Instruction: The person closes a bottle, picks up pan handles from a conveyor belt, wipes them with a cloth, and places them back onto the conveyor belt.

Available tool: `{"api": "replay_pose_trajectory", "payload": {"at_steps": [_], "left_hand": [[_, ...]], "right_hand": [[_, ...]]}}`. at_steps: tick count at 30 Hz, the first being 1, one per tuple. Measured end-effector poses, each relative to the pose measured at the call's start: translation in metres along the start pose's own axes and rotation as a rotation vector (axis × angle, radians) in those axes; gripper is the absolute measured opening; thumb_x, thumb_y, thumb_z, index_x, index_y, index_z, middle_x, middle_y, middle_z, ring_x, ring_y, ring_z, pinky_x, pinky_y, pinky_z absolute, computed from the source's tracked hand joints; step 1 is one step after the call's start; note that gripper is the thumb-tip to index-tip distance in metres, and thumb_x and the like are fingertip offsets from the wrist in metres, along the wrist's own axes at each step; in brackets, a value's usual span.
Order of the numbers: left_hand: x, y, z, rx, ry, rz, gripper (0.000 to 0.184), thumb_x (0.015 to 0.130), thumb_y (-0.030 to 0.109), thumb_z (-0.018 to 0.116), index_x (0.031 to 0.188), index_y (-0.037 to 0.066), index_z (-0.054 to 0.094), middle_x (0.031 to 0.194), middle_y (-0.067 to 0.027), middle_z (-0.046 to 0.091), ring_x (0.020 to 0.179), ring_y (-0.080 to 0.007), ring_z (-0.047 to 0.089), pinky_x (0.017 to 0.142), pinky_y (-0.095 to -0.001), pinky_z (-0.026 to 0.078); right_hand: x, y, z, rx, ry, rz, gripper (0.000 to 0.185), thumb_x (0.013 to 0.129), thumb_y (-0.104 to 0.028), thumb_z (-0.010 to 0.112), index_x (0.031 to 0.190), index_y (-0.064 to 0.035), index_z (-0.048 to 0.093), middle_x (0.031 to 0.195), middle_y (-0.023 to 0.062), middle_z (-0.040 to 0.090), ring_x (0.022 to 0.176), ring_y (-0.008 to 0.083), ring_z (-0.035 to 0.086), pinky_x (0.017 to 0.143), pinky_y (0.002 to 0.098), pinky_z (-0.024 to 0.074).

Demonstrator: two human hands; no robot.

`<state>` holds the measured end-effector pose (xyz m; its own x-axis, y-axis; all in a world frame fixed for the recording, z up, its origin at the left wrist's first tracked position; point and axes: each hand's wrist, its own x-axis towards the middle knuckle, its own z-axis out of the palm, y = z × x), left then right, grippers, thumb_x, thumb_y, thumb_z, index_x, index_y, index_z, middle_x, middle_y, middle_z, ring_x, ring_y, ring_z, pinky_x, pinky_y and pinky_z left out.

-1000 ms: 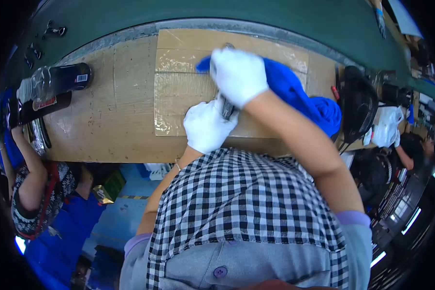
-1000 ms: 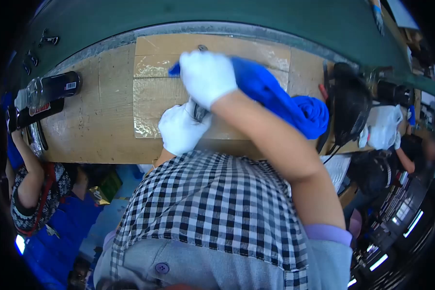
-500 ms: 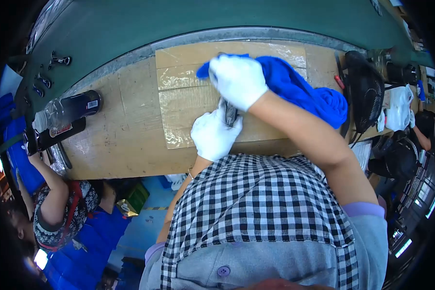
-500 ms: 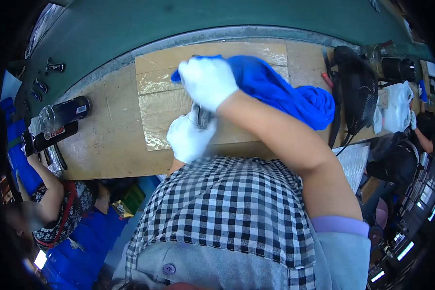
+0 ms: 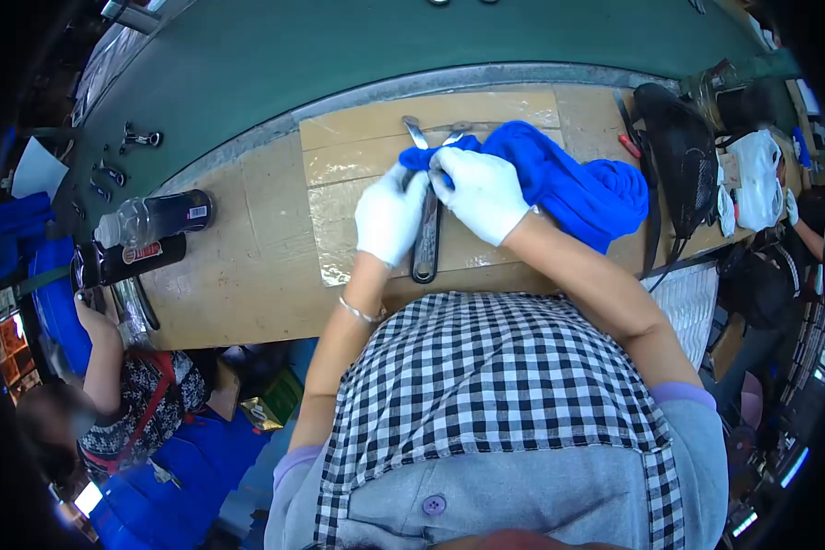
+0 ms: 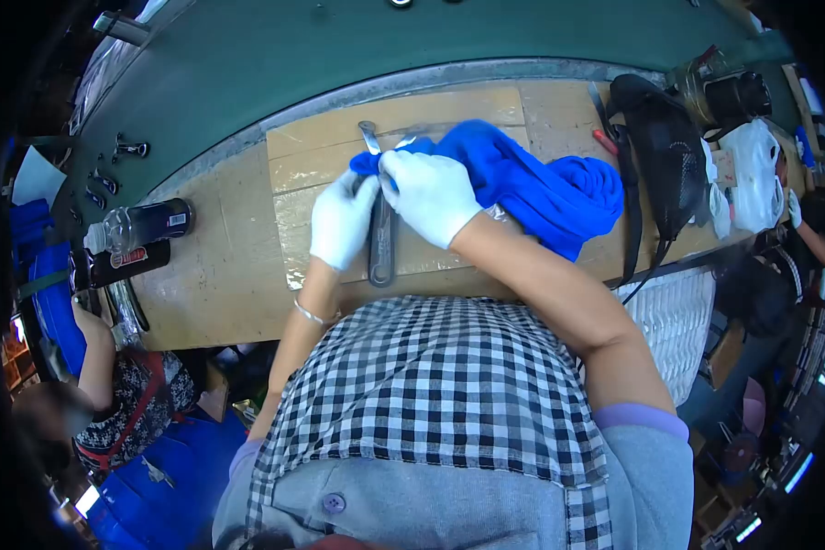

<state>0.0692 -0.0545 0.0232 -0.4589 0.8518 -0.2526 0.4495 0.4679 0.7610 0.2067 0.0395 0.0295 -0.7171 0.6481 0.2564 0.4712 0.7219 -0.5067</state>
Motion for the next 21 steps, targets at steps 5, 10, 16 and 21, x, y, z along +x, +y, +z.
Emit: {"api": "replay_pose_trajectory", "payload": {"at_steps": [5,10,16,21], "left_hand": [[0.019,0.001,-0.006,0.029,-0.138,-0.094,0.033,0.095,0.032,0.063,0.103,0.001,0.072,0.078,-0.0067,0.071,0.072,-0.0091,0.06,0.068,-0.0262,0.049],[0.017,0.013,-0.002,0.307,0.002,-0.027,0.057,0.094,0.058,0.05,0.104,0.009,0.075,0.088,-0.0206,0.071,0.086,-0.0394,0.067,0.075,-0.0445,0.052],[0.004,0.019,0.013,0.337,0.127,-0.03,0.05,0.098,0.051,0.041,0.09,0.015,0.074,0.088,-0.0179,0.069,0.083,-0.0394,0.066,0.075,-0.0469,0.051],[-0.005,0.003,0.016,0.22,0.226,0.066,0.041,0.097,0.045,0.05,0.1,0.011,0.071,0.09,-0.0167,0.069,0.083,-0.0369,0.066,0.074,-0.0456,0.052]], "right_hand": [[0.01,0.008,0.008,0.033,0.056,0.041,0.011,0.084,-0.021,0.066,0.083,-0.0107,0.06,0.072,0.0094,0.066,0.067,0.0274,0.066,0.059,0.039,0.0529],[0.007,0.005,0.01,-0.029,0.129,0.059,0.011,0.084,-0.019,0.066,0.082,-0.0105,0.06,0.074,0.0081,0.066,0.067,0.0268,0.066,0.059,0.0382,0.0524],[0.007,0.025,0.008,-0.117,0.108,0.024,0.01,0.086,-0.02,0.064,0.085,-0.0112,0.06,0.074,0.0091,0.066,0.067,0.0284,0.065,0.059,0.0399,0.0511],[0.03,0.053,-0.032,-0.21,0.008,0.291,0.018,0.091,-0.028,0.057,0.092,-0.0106,0.061,0.085,0.0142,0.069,0.078,0.035,0.067,0.067,0.047,0.0522]]}}
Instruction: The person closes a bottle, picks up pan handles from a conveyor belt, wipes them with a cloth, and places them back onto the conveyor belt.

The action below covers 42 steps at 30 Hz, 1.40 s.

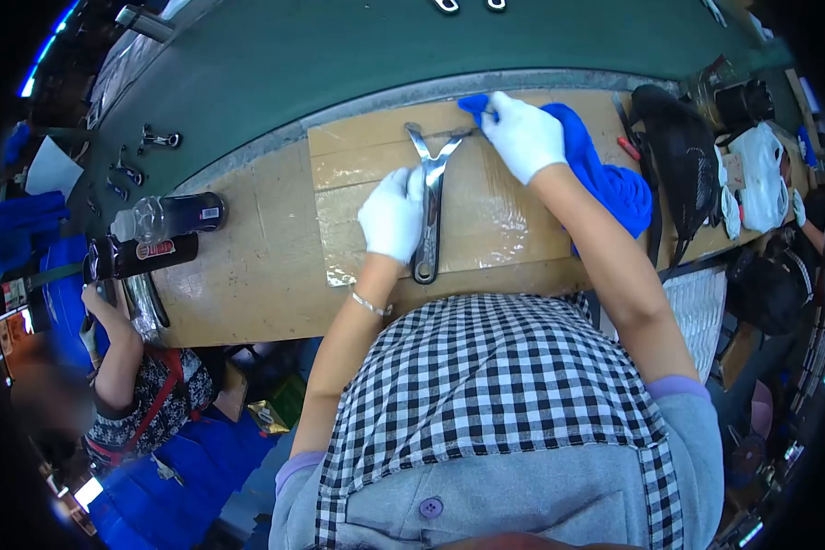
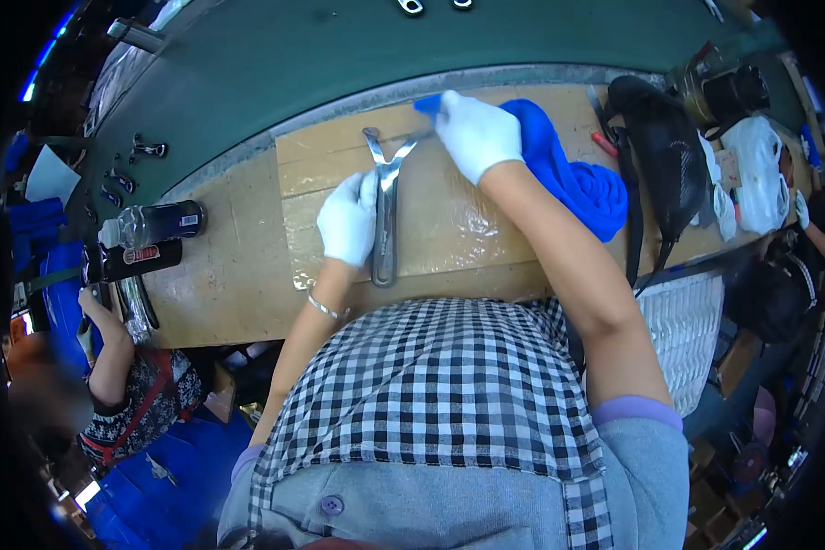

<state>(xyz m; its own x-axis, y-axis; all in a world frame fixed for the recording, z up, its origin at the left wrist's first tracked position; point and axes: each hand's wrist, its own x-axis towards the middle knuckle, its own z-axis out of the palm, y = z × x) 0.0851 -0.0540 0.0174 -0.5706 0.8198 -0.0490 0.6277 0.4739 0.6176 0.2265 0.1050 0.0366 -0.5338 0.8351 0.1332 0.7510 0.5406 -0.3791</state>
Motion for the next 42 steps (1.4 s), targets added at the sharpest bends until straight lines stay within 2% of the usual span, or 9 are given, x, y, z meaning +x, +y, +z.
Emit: {"api": "replay_pose_trajectory", "payload": {"at_steps": [6,8,10,12,16,22,25,36,42], "left_hand": [[-0.046,0.02,-0.008,0.371,-0.159,0.16,0.075,0.081,0.034,0.071,0.145,0.008,0.041,0.11,-0.0195,0.061,0.094,-0.0361,0.065,0.078,-0.0444,0.054],[-0.048,0.013,-0.004,0.148,-0.04,0.101,0.065,0.087,0.025,0.064,0.144,0.004,0.042,0.106,-0.0163,0.064,0.091,-0.0317,0.066,0.077,-0.0417,0.055],[-0.045,0.002,-0.011,-1.026,-0.271,-0.307,0.043,0.095,0.013,0.05,0.135,-0.001,0.048,0.094,-0.0056,0.062,0.071,-0.0139,0.059,0.064,-0.0272,0.052],[-0.045,-0.009,-0.028,-1.312,-0.445,-0.497,0.036,0.095,0.011,0.052,0.129,0.001,0.052,0.09,-0.0047,0.061,0.066,-0.0112,0.056,0.06,-0.0234,0.048],[-0.031,-0.02,-0.038,-1.262,-0.628,-0.527,0.031,0.096,0.011,0.052,0.125,0.001,0.054,0.083,-0.0028,0.056,0.064,-0.0114,0.053,0.057,-0.0241,0.045],[-0.022,-0.019,-0.04,-1.211,-0.651,-0.614,0.019,0.097,0.012,0.054,0.114,0.003,0.054,0.078,-0.0014,0.052,0.059,-0.0105,0.05,0.052,-0.0236,0.042],[-0.022,-0.014,-0.039,-1.139,-0.644,-0.618,0.013,0.096,0.014,0.056,0.105,0.005,0.052,0.076,-0.0004,0.051,0.059,-0.01,0.049,0.051,-0.0236,0.041],[-0.018,-0.012,-0.042,-0.968,-0.643,-0.576,0.024,0.097,0.018,0.059,0.116,0.004,0.052,0.074,0.0016,0.051,0.057,-0.0085,0.048,0.05,-0.0226,0.042],[-0.021,-0.011,-0.04,-0.943,-0.634,-0.567,0.022,0.098,0.017,0.057,0.116,0.005,0.053,0.072,0.0018,0.05,0.056,-0.0087,0.048,0.05,-0.0234,0.041]], "right_hand": [[-0.037,-0.019,-0.044,-0.059,-0.399,-0.095,0.033,0.091,-0.036,0.058,0.107,-0.008,0.065,0.1,0.0175,0.069,0.093,0.0345,0.067,0.081,0.0468,0.053],[-0.049,-0.011,-0.042,0.039,-0.384,-0.191,0.038,0.087,-0.035,0.064,0.114,-0.009,0.065,0.104,0.0153,0.067,0.1,0.032,0.064,0.084,0.0446,0.0507],[-0.051,-0.005,-0.047,-0.042,-0.227,-0.526,0.041,0.082,-0.034,0.069,0.116,-0.0113,0.064,0.109,0.0112,0.065,0.105,0.0288,0.06,0.086,0.0406,0.0478],[-0.051,0.004,-0.041,-0.041,-0.209,-0.577,0.037,0.081,-0.028,0.069,0.115,-0.0147,0.065,0.109,0.0079,0.064,0.105,0.0264,0.058,0.086,0.0375,0.0452],[-0.05,0.009,-0.014,-0.201,-0.327,-0.565,0.026,0.086,-0.017,0.064,0.112,-0.0161,0.066,0.1,0.0058,0.064,0.098,0.0265,0.062,0.079,0.0398,0.0483],[-0.03,-0.046,0.033,0.416,0.026,-0.442,0.018,0.088,-0.021,0.061,0.104,-0.0146,0.067,0.09,0.0072,0.064,0.084,0.0275,0.065,0.072,0.0414,0.0527],[-0.034,-0.07,0.05,0.119,-0.058,-0.498,0.025,0.084,-0.018,0.063,0.109,-0.0177,0.066,0.081,0.0035,0.06,0.076,0.0235,0.062,0.067,0.0381,0.0511],[-0.041,-0.041,0.043,-0.028,-0.113,-0.624,0.035,0.082,-0.012,0.057,0.116,-0.0183,0.062,0.089,0.0044,0.061,0.079,0.0222,0.064,0.067,0.0374,0.0511],[-0.026,-0.037,0.024,0.309,-0.276,-0.262,0.023,0.091,-0.023,0.057,0.11,-0.0129,0.065,0.1,0.0106,0.067,0.096,0.0294,0.065,0.08,0.0421,0.0518]]}}
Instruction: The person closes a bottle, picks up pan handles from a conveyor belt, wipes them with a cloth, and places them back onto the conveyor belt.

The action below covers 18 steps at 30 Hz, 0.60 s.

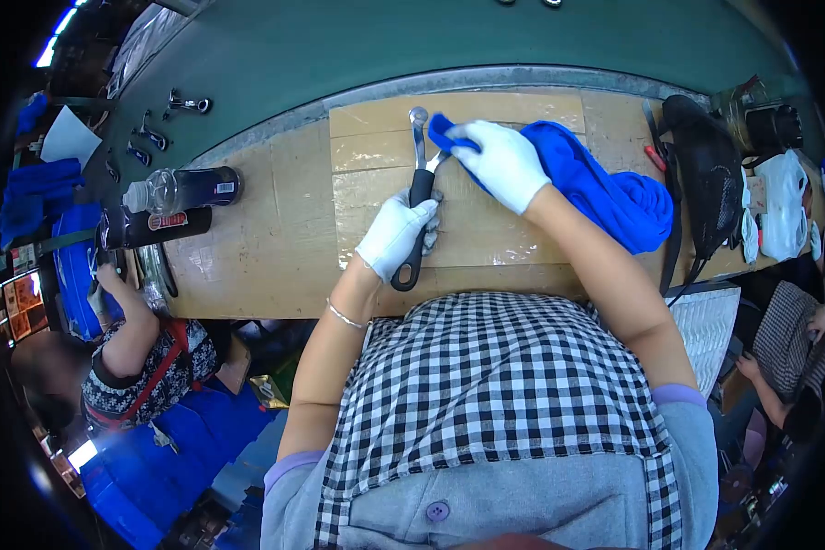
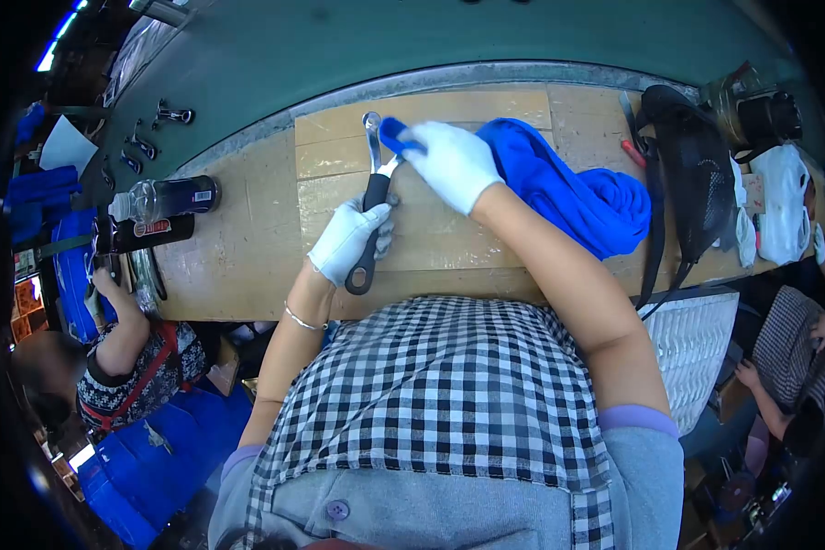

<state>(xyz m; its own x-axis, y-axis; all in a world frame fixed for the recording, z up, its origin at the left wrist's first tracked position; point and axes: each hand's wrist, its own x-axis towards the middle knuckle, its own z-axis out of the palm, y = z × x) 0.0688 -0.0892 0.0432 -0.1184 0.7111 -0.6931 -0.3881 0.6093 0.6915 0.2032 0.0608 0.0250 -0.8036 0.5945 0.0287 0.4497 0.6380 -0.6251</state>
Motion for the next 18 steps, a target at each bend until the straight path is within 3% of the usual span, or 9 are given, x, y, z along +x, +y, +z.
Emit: {"api": "replay_pose_trajectory", "payload": {"at_steps": [2,3,6,10,12,14,16,18], "left_hand": [[0.001,-0.001,0.001,0.004,0.019,0.021,0.014,0.097,0.015,0.056,0.107,0.006,0.053,0.072,0.0005,0.053,0.054,-0.0098,0.05,0.048,-0.0246,0.043],[0.002,-0.003,0.002,0.005,0.017,0.019,0.014,0.097,0.015,0.056,0.107,0.006,0.053,0.072,0.0005,0.053,0.054,-0.0098,0.05,0.048,-0.0246,0.043],[0.005,-0.009,0.008,0.074,0.096,0.065,0.014,0.097,0.014,0.055,0.107,0.005,0.052,0.07,0.0008,0.052,0.054,-0.01,0.05,0.047,-0.0247,0.043],[-0.004,-0.005,0.014,0.261,0.2,0.131,0.019,0.095,0.016,0.058,0.108,0.003,0.056,0.071,0.0006,0.054,0.054,-0.0101,0.052,0.049,-0.0255,0.043],[-0.004,-0.006,0.006,0.34,0.255,0.148,0.022,0.094,0.019,0.06,0.11,0.004,0.059,0.07,0.001,0.054,0.054,-0.0105,0.052,0.05,-0.0266,0.043],[-0.002,-0.01,-0.01,0.733,0.44,0.426,0.023,0.09,0.021,0.065,0.102,0.001,0.065,0.071,-0.0032,0.057,0.059,-0.0153,0.056,0.056,-0.0324,0.046],[-0.01,0.01,-0.001,1.06,0.61,0.511,0.025,0.082,0.025,0.071,0.083,0.002,0.061,0.079,-0.0141,0.059,0.075,-0.0288,0.061,0.069,-0.0408,0.048],[0.0,0.007,-0.007,1.226,0.593,0.635,0.028,0.082,0.028,0.072,0.082,0.004,0.058,0.082,-0.0133,0.059,0.08,-0.0322,0.061,0.071,-0.0424,0.049]], "right_hand": [[0.009,-0.012,0.01,0.126,0.048,0.052,0.025,0.091,-0.024,0.058,0.113,-0.013,0.063,0.099,0.0125,0.067,0.094,0.0318,0.065,0.082,0.0438,0.0508],[0.007,-0.017,0.024,0.112,0.023,0.038,0.021,0.09,-0.024,0.058,0.107,-0.0114,0.062,0.097,0.0124,0.066,0.09,0.0333,0.065,0.079,0.0449,0.0511],[0.002,-0.021,0.03,-0.083,0.172,-0.111,0.008,0.084,-0.016,0.059,0.09,-0.0109,0.057,0.086,0.0123,0.064,0.08,0.0327,0.065,0.068,0.0453,0.0511],[0.001,0.008,0.01,-0.192,0.38,-0.201,0.008,0.083,-0.016,0.061,0.089,-0.0112,0.06,0.083,0.012,0.064,0.077,0.0305,0.066,0.067,0.0437,0.0515],[-0.012,0.011,-0.009,-0.021,0.416,0.071,0.014,0.086,-0.021,0.061,0.091,-0.0083,0.062,0.088,0.0144,0.066,0.083,0.0334,0.066,0.072,0.0441,0.0516],[-0.01,0.027,-0.027,0.077,0.329,0.371,0.023,0.089,-0.027,0.062,0.096,-0.0053,0.065,0.093,0.0182,0.068,0.088,0.0374,0.065,0.076,0.0453,0.0509],[-0.009,0.034,-0.029,0.217,0.399,0.347,0.033,0.09,-0.032,0.062,0.105,-0.0027,0.066,0.096,0.024,0.068,0.092,0.0401,0.064,0.08,0.0456,0.0496],[-0.005,0.025,-0.023,0.291,0.304,0.328,0.035,0.09,-0.033,0.062,0.105,-0.0021,0.065,0.096,0.0241,0.068,0.095,0.0403,0.064,0.082,0.0447,0.0495]]}}
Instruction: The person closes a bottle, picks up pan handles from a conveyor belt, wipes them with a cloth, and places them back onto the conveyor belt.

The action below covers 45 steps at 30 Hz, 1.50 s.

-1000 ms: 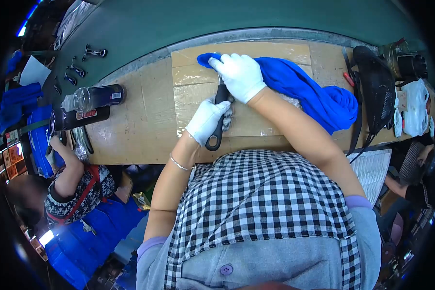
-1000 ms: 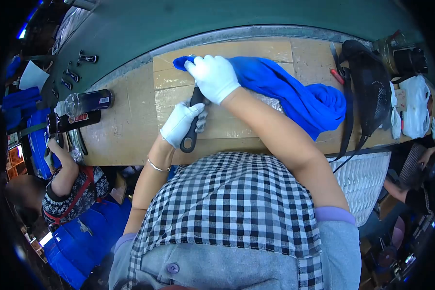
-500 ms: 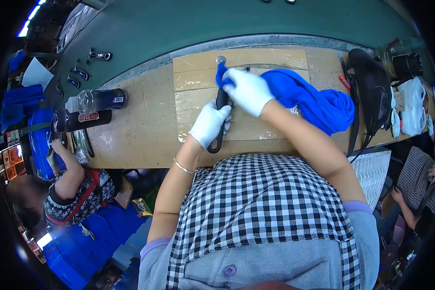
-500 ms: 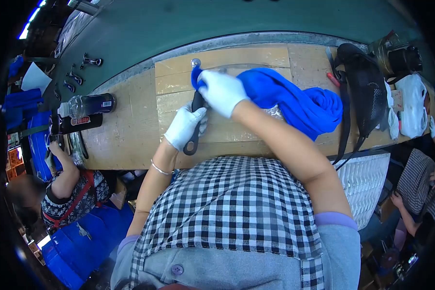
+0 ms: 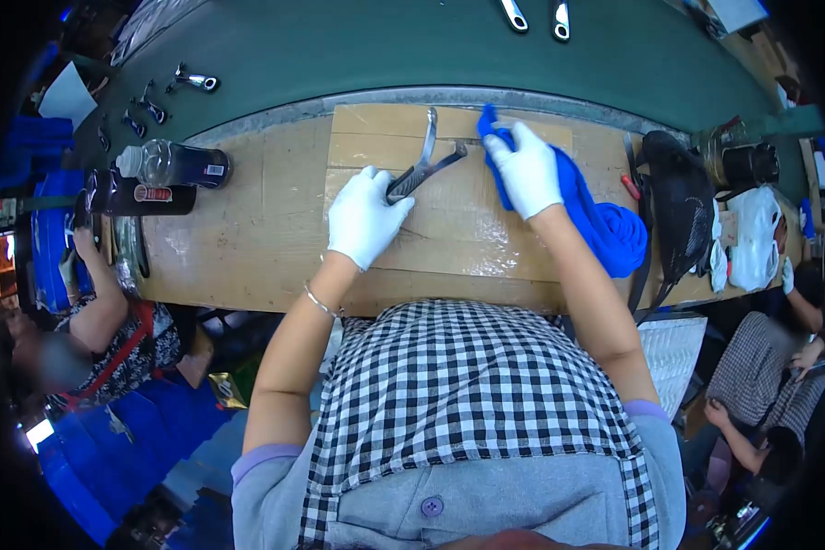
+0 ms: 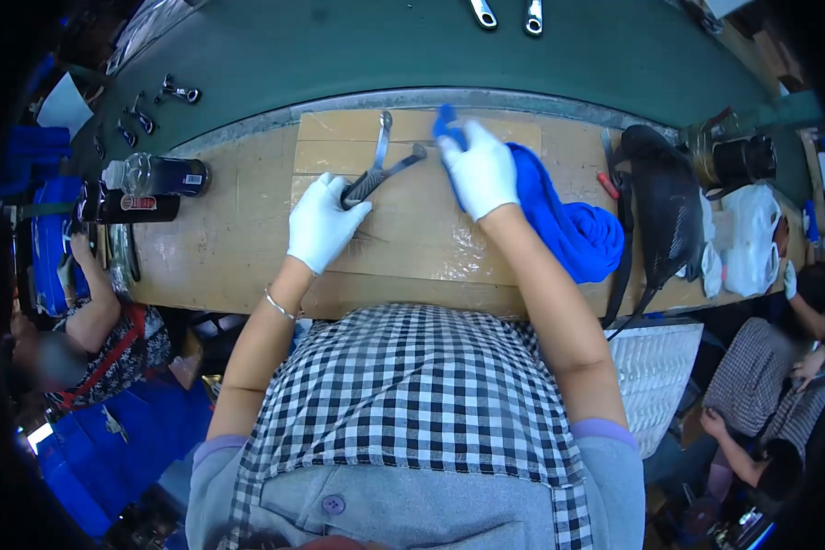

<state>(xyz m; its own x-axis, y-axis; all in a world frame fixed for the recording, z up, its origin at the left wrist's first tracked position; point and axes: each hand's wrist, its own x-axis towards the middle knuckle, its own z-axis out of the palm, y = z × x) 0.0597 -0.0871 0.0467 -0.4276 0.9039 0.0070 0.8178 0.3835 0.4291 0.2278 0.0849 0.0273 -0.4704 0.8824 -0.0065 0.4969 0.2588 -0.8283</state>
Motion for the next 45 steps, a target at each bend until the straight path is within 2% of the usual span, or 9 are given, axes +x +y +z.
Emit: {"api": "replay_pose_trajectory", "payload": {"at_steps": [7,11,15,21,27,33,38,39,45], "left_hand": [[-0.002,-0.001,0.005,0.034,-0.098,0.041,0.024,0.087,0.029,0.066,0.09,0.006,0.057,0.086,-0.0109,0.062,0.085,-0.0315,0.062,0.074,-0.0446,0.051],[-0.005,-0.001,0.005,0.044,-0.085,0.053,0.023,0.086,0.027,0.066,0.091,0.006,0.056,0.087,-0.0109,0.063,0.086,-0.0315,0.062,0.075,-0.0442,0.051],[-0.004,0.002,0.005,0.034,-0.025,0.062,0.021,0.085,0.025,0.067,0.09,0.007,0.057,0.086,-0.0105,0.062,0.085,-0.0307,0.062,0.075,-0.0433,0.051],[-0.013,0.003,0.013,0.098,0.02,0.108,0.019,0.084,0.023,0.067,0.088,0.008,0.057,0.085,-0.0097,0.062,0.083,-0.029,0.063,0.074,-0.0427,0.051],[-0.014,0.005,0.012,0.123,0.029,0.118,0.019,0.083,0.023,0.068,0.088,0.009,0.057,0.085,-0.0099,0.062,0.083,-0.0288,0.063,0.075,-0.042,0.051],[-0.014,0.003,0.011,0.106,0.011,0.105,0.019,0.085,0.024,0.067,0.088,0.008,0.056,0.085,-0.0105,0.063,0.084,-0.0296,0.063,0.076,-0.0425,0.051],[-0.008,0.002,0.003,0.056,-0.072,0.067,0.02,0.086,0.025,0.066,0.089,0.006,0.057,0.086,-0.0118,0.063,0.086,-0.0313,0.063,0.078,-0.0444,0.051],[-0.007,0.002,0.002,0.019,-0.076,0.046,0.021,0.086,0.025,0.066,0.09,0.006,0.057,0.087,-0.0119,0.063,0.087,-0.0319,0.063,0.078,-0.0449,0.051],[-0.007,0.0,0.003,-0.009,-0.088,0.025,0.022,0.086,0.025,0.065,0.091,0.006,0.056,0.088,-0.0124,0.064,0.088,-0.0333,0.063,0.077,-0.0456,0.051]], "right_hand": [[-0.03,-0.026,0.033,-0.067,-0.307,-0.145,0.023,0.084,-0.024,0.07,0.096,-0.0055,0.065,0.089,0.0191,0.067,0.084,0.0366,0.066,0.071,0.0417,0.0518],[0.006,-0.024,0.004,-0.831,-0.228,-0.854,0.011,0.082,-0.011,0.056,0.09,-0.0158,0.062,0.079,0.0057,0.062,0.074,0.0232,0.063,0.063,0.0393,0.0508],[0.016,-0.042,-0.008,-0.47,0.218,-0.745,0.015,0.078,-0.011,0.067,0.092,-0.0113,0.063,0.079,0.0084,0.062,0.075,0.0291,0.063,0.067,0.0412,0.0516],[-0.022,-0.044,0.015,-0.612,-0.183,-0.924,0.021,0.078,-0.01,0.066,0.099,-0.0101,0.067,0.076,0.01,0.062,0.068,0.0284,0.062,0.061,0.0409,0.0508],[0.012,-0.054,-0.024,-0.427,0.268,-0.724,0.02,0.08,-0.009,0.07,0.099,-0.0111,0.066,0.082,0.01,0.064,0.075,0.0298,0.064,0.066,0.0399,0.0518],[-0.027,-0.032,0.031,-0.543,-0.092,-0.969,0.024,0.082,-0.017,0.066,0.105,-0.011,0.064,0.073,0.0084,0.058,0.067,0.0272,0.061,0.059,0.0411,0.0499],[0.023,-0.034,-0.012,-0.228,0.392,-0.56,0.023,0.09,-0.018,0.064,0.11,-0.0072,0.067,0.088,0.0154,0.069,0.082,0.0326,0.067,0.072,0.039,0.0544],[0.025,-0.037,-0.021,-0.02,0.298,-0.254,0.025,0.092,-0.018,0.062,0.112,-0.0033,0.067,0.099,0.019,0.07,0.089,0.0336,0.068,0.08,0.0375,0.0537],[-0.03,-0.027,0.034,0.003,-0.221,-0.13,0.037,0.09,-0.026,0.063,0.111,0.0037,0.062,0.103,0.0265,0.066,0.092,0.0409,0.065,0.083,0.0417,0.0506]]}}
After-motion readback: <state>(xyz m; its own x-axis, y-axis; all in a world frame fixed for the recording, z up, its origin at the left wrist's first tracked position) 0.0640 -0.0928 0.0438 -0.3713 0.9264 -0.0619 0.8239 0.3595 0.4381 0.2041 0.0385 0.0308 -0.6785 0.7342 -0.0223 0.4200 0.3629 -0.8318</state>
